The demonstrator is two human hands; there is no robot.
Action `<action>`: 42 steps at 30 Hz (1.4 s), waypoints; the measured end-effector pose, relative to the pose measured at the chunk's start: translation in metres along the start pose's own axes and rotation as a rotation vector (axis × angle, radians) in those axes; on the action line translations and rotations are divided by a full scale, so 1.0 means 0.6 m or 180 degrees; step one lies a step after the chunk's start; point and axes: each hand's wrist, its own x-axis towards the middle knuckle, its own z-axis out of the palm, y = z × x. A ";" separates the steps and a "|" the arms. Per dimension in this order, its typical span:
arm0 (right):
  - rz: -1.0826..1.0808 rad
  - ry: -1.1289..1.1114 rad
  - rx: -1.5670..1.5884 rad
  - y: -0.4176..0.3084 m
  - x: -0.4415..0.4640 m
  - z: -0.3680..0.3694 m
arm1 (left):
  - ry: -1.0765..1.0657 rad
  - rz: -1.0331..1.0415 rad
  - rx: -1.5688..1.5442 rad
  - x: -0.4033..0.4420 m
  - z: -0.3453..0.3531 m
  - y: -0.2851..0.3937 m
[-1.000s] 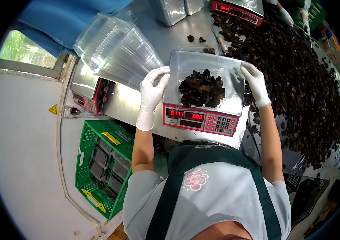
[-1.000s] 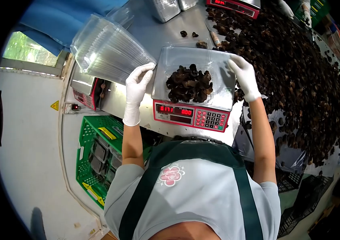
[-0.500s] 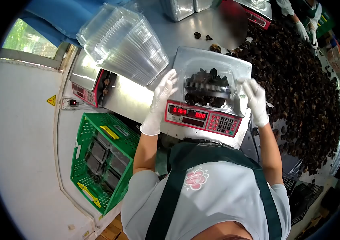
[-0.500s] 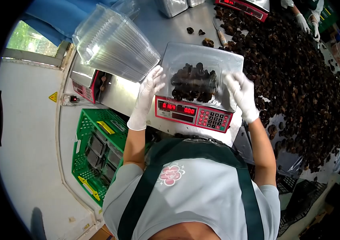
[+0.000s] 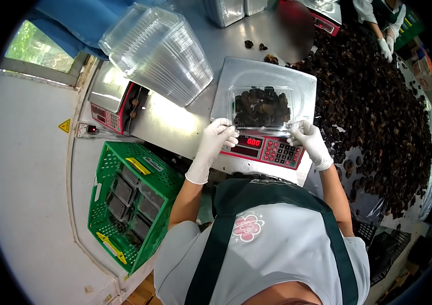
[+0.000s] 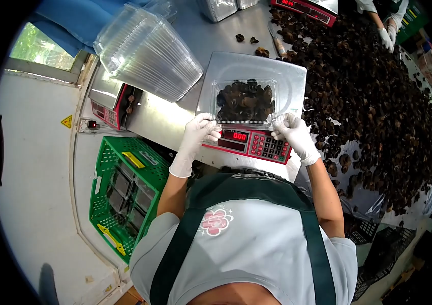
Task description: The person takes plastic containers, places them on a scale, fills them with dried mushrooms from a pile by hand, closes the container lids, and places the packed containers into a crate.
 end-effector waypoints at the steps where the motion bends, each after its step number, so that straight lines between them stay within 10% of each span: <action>1: 0.0003 0.0006 0.0113 -0.001 -0.004 0.002 | 0.0025 0.0038 0.0013 -0.003 0.004 0.000; 14: -0.1318 0.0354 -0.0379 0.036 -0.032 0.005 | 0.0232 0.1190 0.0775 -0.030 0.015 -0.028; 30: -0.1314 0.0447 -0.0470 0.027 -0.057 -0.018 | -0.0075 0.0702 -0.0075 -0.061 0.029 -0.022; 33: -0.2137 0.0652 -0.1026 0.025 -0.060 -0.030 | -0.0021 0.0908 -0.0064 -0.068 0.038 -0.020; 39: -0.4188 0.0966 -0.2245 -0.023 -0.066 -0.024 | 0.1078 0.4208 0.3192 -0.090 0.026 -0.007; 42: -0.4340 0.1005 -0.2252 -0.030 -0.073 -0.008 | 0.1462 0.4447 0.2708 -0.090 0.012 -0.030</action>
